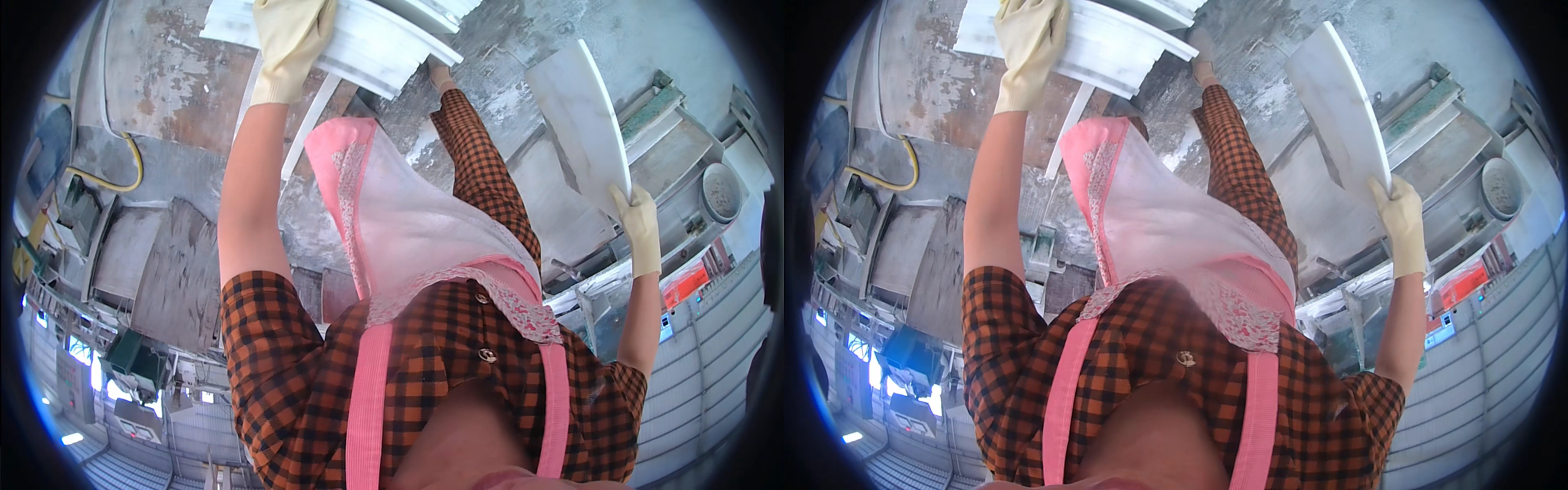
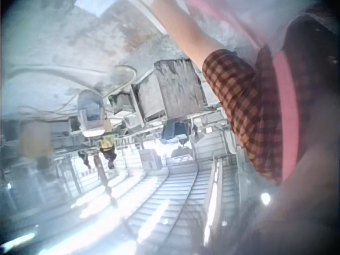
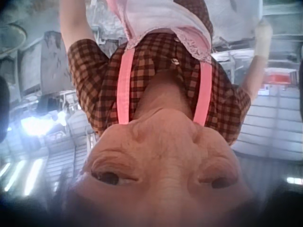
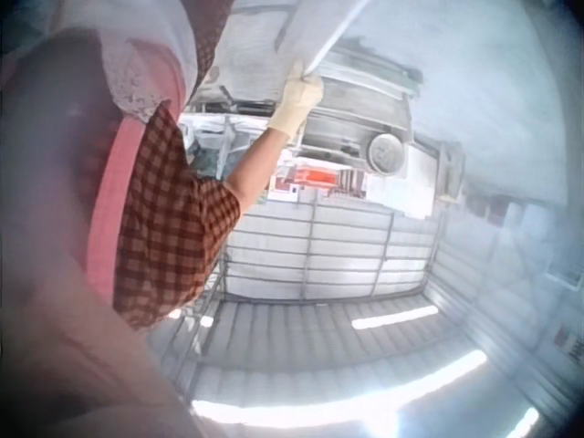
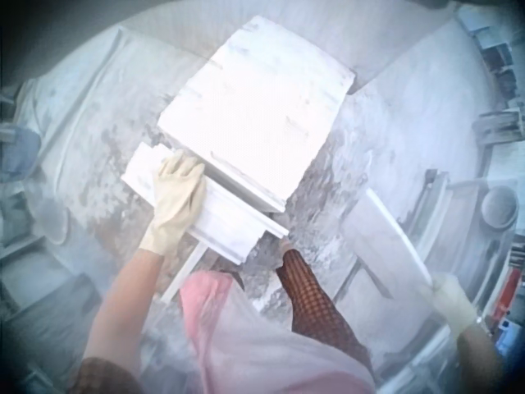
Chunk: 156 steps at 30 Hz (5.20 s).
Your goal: The person repeatedly picks up white rectangular tiles from a conveyor belt and stacks them on a wooden pallet. The person handles the tiles by hand, placing them one at a time into a growing stack.
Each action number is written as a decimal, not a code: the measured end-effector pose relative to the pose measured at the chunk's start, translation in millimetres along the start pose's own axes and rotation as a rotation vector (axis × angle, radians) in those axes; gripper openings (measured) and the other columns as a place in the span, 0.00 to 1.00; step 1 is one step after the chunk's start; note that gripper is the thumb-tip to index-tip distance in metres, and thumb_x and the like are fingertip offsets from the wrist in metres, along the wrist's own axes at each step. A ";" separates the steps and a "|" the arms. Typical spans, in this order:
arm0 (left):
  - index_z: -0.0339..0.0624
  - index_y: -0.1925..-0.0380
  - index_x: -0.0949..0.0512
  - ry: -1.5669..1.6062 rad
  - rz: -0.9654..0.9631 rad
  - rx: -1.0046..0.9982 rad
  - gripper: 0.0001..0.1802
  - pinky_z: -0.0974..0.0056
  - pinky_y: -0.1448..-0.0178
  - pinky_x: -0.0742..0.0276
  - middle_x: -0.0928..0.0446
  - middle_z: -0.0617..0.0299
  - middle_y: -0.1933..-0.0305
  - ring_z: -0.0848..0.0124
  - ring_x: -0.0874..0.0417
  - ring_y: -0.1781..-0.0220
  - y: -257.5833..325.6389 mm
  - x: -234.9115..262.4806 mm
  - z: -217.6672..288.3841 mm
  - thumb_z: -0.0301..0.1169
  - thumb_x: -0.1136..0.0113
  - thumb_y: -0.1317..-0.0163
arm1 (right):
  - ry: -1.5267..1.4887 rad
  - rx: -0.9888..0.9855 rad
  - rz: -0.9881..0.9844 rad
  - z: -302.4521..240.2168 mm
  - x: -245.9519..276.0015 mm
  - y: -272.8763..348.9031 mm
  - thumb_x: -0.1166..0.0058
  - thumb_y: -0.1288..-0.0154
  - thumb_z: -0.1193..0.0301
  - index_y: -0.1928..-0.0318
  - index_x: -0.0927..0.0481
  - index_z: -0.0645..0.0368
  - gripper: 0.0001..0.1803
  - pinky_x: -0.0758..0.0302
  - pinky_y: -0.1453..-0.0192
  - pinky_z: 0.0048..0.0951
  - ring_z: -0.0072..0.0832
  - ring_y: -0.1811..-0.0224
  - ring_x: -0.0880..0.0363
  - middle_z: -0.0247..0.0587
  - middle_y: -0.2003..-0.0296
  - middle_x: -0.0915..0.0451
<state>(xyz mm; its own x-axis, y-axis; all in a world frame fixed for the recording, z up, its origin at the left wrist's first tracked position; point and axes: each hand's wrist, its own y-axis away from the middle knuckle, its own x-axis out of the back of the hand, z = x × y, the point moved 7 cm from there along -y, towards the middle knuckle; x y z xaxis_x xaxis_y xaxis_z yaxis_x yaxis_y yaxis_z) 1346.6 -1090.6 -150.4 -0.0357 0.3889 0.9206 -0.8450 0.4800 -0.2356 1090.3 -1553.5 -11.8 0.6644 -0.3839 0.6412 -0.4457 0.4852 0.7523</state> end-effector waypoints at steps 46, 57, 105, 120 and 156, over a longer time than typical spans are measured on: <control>0.48 0.55 0.17 -0.112 0.321 2.293 0.18 0.50 0.42 0.25 0.17 0.50 0.54 0.50 0.18 0.48 625.7 135.8 225.1 0.45 0.44 0.39 | 0.593 0.974 -0.137 -119.5 -98.8 -55.5 0.42 0.39 0.57 0.65 0.20 0.66 0.21 0.25 0.58 0.49 0.54 0.63 0.20 0.58 0.70 0.19; 0.46 0.56 0.17 -0.052 0.530 2.267 0.18 0.50 0.43 0.24 0.18 0.48 0.53 0.48 0.19 0.48 831.2 143.0 282.2 0.43 0.43 0.41 | 0.740 1.175 -0.119 -231.9 -188.3 131.2 0.41 0.46 0.58 0.68 0.18 0.69 0.22 0.24 0.64 0.47 0.50 0.69 0.18 0.59 0.74 0.19; 0.38 0.45 0.24 0.768 2.202 2.448 0.20 0.66 0.40 0.29 0.20 0.63 0.50 0.73 0.22 0.47 1313.7 268.3 332.6 0.38 0.45 0.30 | 1.163 3.002 0.045 -705.2 -1082.1 1060.6 0.34 0.49 0.66 0.69 0.22 0.55 0.11 0.25 0.56 0.44 0.42 0.61 0.19 0.40 0.68 0.18; 0.36 0.46 0.22 0.126 2.017 2.202 0.16 0.64 0.32 0.31 0.21 0.56 0.43 0.68 0.23 0.39 1449.7 458.2 264.5 0.31 0.51 0.27 | 0.339 2.456 -0.291 -679.6 -1082.0 1025.2 0.40 0.41 0.73 0.38 0.32 0.64 0.31 0.40 0.27 0.41 0.53 0.30 0.39 0.57 0.32 0.37; 0.22 0.49 0.28 0.508 2.532 1.463 0.21 0.55 0.50 0.19 0.22 0.45 0.48 0.57 0.16 0.51 1643.4 592.1 225.5 0.27 0.44 0.38 | 0.631 0.672 -1.829 -429.5 -1144.6 1133.5 0.60 0.23 0.50 0.34 0.34 0.65 0.32 0.26 0.35 0.54 0.45 0.37 0.26 0.54 0.42 0.24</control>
<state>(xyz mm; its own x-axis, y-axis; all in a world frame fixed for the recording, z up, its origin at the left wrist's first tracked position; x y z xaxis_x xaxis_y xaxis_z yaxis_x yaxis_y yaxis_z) -183.6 -248.7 77.8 -0.6773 -0.6778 -0.2862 0.5827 -0.7316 0.3538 82.3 -226.7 42.0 0.5078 0.3536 -0.7856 0.8339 -0.4305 0.3453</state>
